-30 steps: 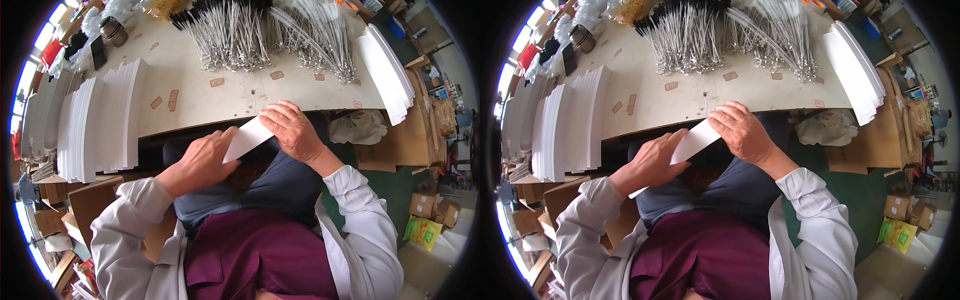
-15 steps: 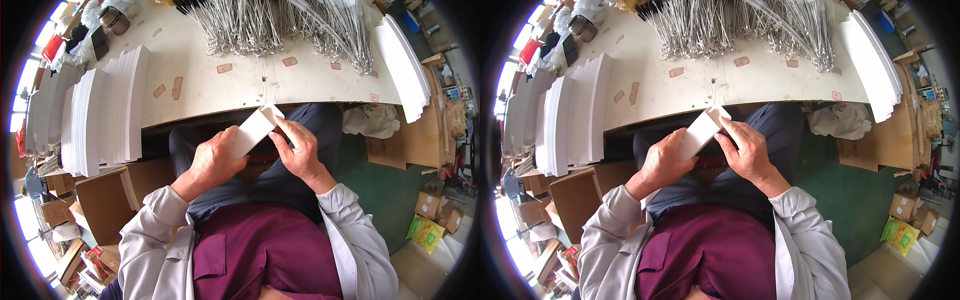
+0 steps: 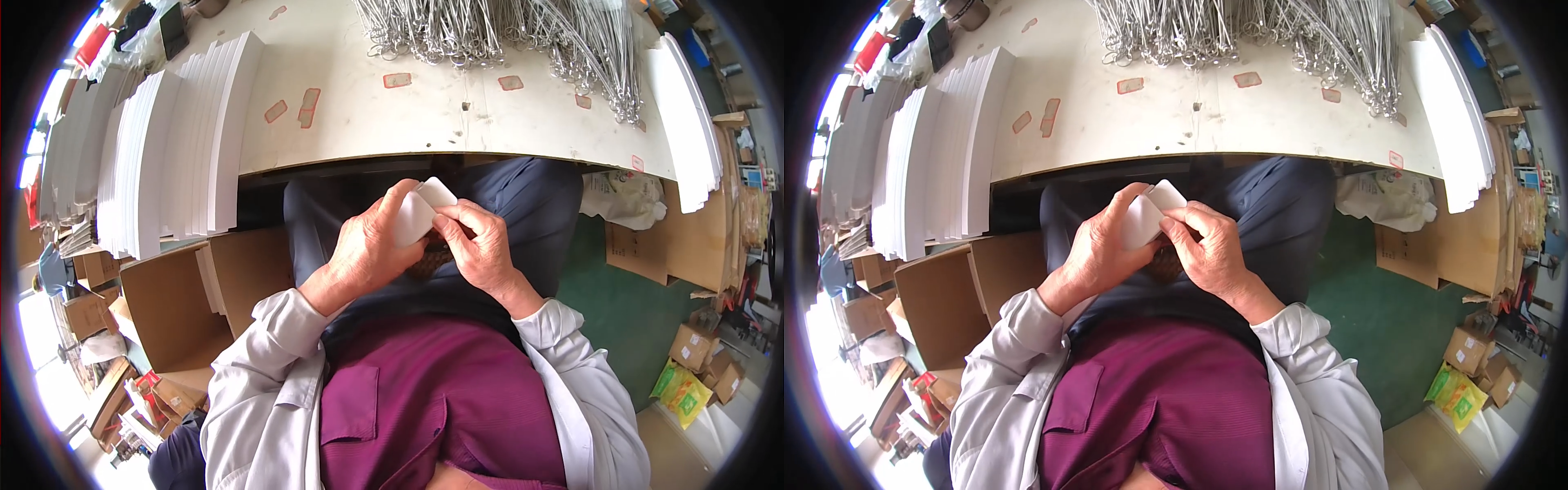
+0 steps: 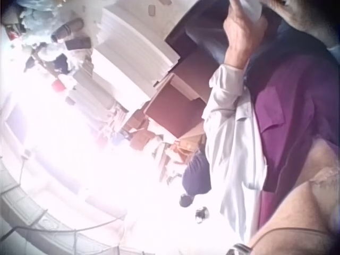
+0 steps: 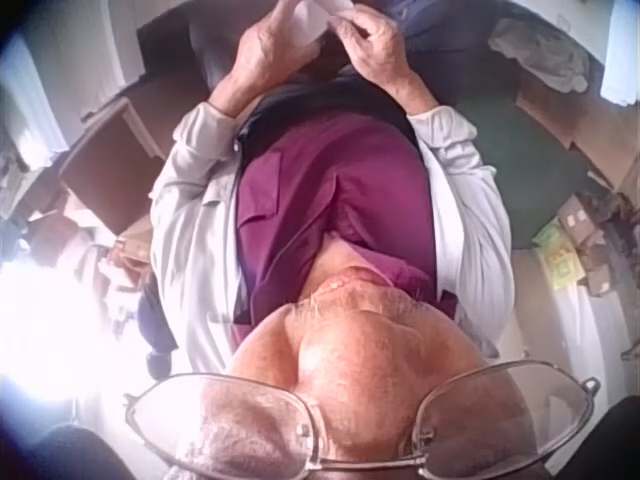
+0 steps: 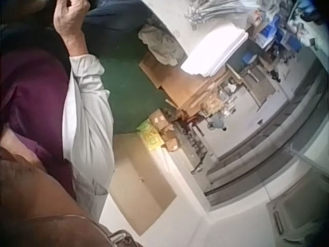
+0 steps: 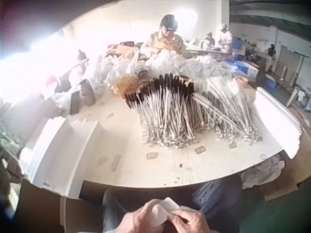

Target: The person is inserting bundles of wire brushes into white cardboard sleeves.

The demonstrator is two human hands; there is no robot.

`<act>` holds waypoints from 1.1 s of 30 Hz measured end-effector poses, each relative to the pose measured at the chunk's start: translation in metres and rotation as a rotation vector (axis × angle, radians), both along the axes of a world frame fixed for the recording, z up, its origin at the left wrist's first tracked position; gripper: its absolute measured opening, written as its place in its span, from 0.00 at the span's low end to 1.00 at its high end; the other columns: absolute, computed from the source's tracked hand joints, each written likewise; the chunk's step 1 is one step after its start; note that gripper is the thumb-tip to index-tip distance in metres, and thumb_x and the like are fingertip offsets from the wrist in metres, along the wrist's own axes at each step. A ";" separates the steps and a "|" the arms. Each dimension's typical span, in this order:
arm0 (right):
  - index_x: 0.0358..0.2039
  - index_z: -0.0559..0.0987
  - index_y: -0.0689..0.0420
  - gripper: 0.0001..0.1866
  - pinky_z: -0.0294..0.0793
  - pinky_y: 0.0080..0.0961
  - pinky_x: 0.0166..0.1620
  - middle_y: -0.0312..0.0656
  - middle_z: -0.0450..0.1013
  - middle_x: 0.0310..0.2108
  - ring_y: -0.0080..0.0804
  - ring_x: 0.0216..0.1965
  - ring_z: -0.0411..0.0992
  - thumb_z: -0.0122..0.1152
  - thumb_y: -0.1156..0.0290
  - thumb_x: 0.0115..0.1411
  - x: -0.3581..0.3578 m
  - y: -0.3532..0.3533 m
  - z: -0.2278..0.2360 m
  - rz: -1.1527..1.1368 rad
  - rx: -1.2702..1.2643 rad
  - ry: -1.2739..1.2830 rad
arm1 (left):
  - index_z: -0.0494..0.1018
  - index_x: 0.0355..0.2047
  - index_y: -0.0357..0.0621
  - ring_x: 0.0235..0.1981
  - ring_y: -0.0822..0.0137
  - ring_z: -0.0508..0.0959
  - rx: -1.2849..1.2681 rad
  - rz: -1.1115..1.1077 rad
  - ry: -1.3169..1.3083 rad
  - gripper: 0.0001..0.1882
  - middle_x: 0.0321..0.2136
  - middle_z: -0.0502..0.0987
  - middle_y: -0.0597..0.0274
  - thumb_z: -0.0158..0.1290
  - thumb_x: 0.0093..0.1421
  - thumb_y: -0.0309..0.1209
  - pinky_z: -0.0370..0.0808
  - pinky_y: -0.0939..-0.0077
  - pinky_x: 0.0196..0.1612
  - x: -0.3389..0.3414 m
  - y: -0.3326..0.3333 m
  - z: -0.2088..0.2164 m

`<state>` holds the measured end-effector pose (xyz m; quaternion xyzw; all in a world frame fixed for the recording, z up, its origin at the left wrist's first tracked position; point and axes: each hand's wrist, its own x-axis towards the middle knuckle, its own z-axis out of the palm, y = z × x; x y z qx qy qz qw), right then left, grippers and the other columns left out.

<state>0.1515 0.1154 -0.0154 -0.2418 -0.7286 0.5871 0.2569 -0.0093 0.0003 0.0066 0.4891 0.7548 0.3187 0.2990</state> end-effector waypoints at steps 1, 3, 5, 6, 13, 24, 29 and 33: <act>0.39 0.83 0.66 0.06 0.76 0.27 0.32 0.45 0.78 0.29 0.32 0.28 0.78 0.63 0.76 0.67 -0.001 -0.001 0.001 -0.001 0.066 -0.019 | 0.65 0.62 0.48 0.44 0.42 0.83 0.010 0.005 -0.016 0.38 0.45 0.81 0.44 0.68 0.51 0.31 0.82 0.54 0.45 0.001 -0.001 -0.001; 0.38 0.83 0.66 0.05 0.74 0.26 0.30 0.44 0.78 0.28 0.30 0.27 0.77 0.63 0.77 0.66 0.000 -0.003 -0.003 0.018 0.123 -0.021 | 0.65 0.62 0.49 0.44 0.42 0.84 0.016 0.014 -0.033 0.38 0.46 0.82 0.44 0.68 0.51 0.31 0.82 0.54 0.45 0.002 -0.003 -0.003; 0.37 0.83 0.65 0.04 0.73 0.26 0.29 0.43 0.77 0.28 0.28 0.27 0.76 0.63 0.79 0.65 -0.002 -0.008 -0.004 0.037 0.179 -0.021 | 0.66 0.60 0.50 0.44 0.43 0.84 0.041 -0.003 -0.092 0.37 0.44 0.82 0.45 0.69 0.50 0.31 0.83 0.56 0.45 0.003 -0.004 -0.005; 0.36 0.83 0.66 0.03 0.73 0.26 0.29 0.44 0.77 0.28 0.30 0.26 0.77 0.63 0.79 0.64 -0.003 -0.011 -0.004 0.043 0.166 -0.035 | 0.66 0.58 0.48 0.42 0.43 0.85 0.060 -0.029 -0.088 0.37 0.41 0.83 0.46 0.70 0.49 0.32 0.83 0.56 0.43 0.003 -0.003 -0.004; 0.34 0.83 0.64 0.02 0.78 0.31 0.33 0.48 0.79 0.30 0.43 0.30 0.80 0.65 0.78 0.61 -0.001 -0.014 -0.003 0.033 0.152 -0.040 | 0.65 0.56 0.45 0.39 0.43 0.85 0.019 0.139 -0.088 0.35 0.38 0.83 0.46 0.70 0.50 0.33 0.84 0.55 0.38 0.016 -0.009 -0.010; 0.54 0.77 0.67 0.17 0.81 0.25 0.40 0.45 0.83 0.35 0.25 0.37 0.82 0.65 0.76 0.66 0.006 -0.030 -0.010 -0.050 -0.214 -0.022 | 0.69 0.43 0.43 0.36 0.41 0.85 0.073 0.059 0.009 0.22 0.35 0.82 0.44 0.67 0.54 0.34 0.83 0.53 0.36 0.020 -0.010 -0.021; 0.50 0.81 0.65 0.13 0.80 0.30 0.36 0.51 0.82 0.35 0.45 0.34 0.82 0.62 0.76 0.66 0.005 -0.023 -0.003 0.022 0.400 -0.045 | 0.66 0.50 0.43 0.36 0.41 0.85 0.058 0.103 -0.055 0.27 0.36 0.82 0.42 0.67 0.55 0.35 0.83 0.52 0.37 0.026 -0.013 -0.021; 0.46 0.84 0.65 0.11 0.79 0.30 0.33 0.51 0.82 0.32 0.40 0.31 0.82 0.64 0.72 0.67 0.008 -0.019 -0.007 0.056 0.522 -0.095 | 0.60 0.59 0.42 0.37 0.40 0.85 -0.021 0.116 -0.098 0.37 0.37 0.82 0.40 0.67 0.54 0.36 0.84 0.51 0.39 0.028 -0.014 -0.020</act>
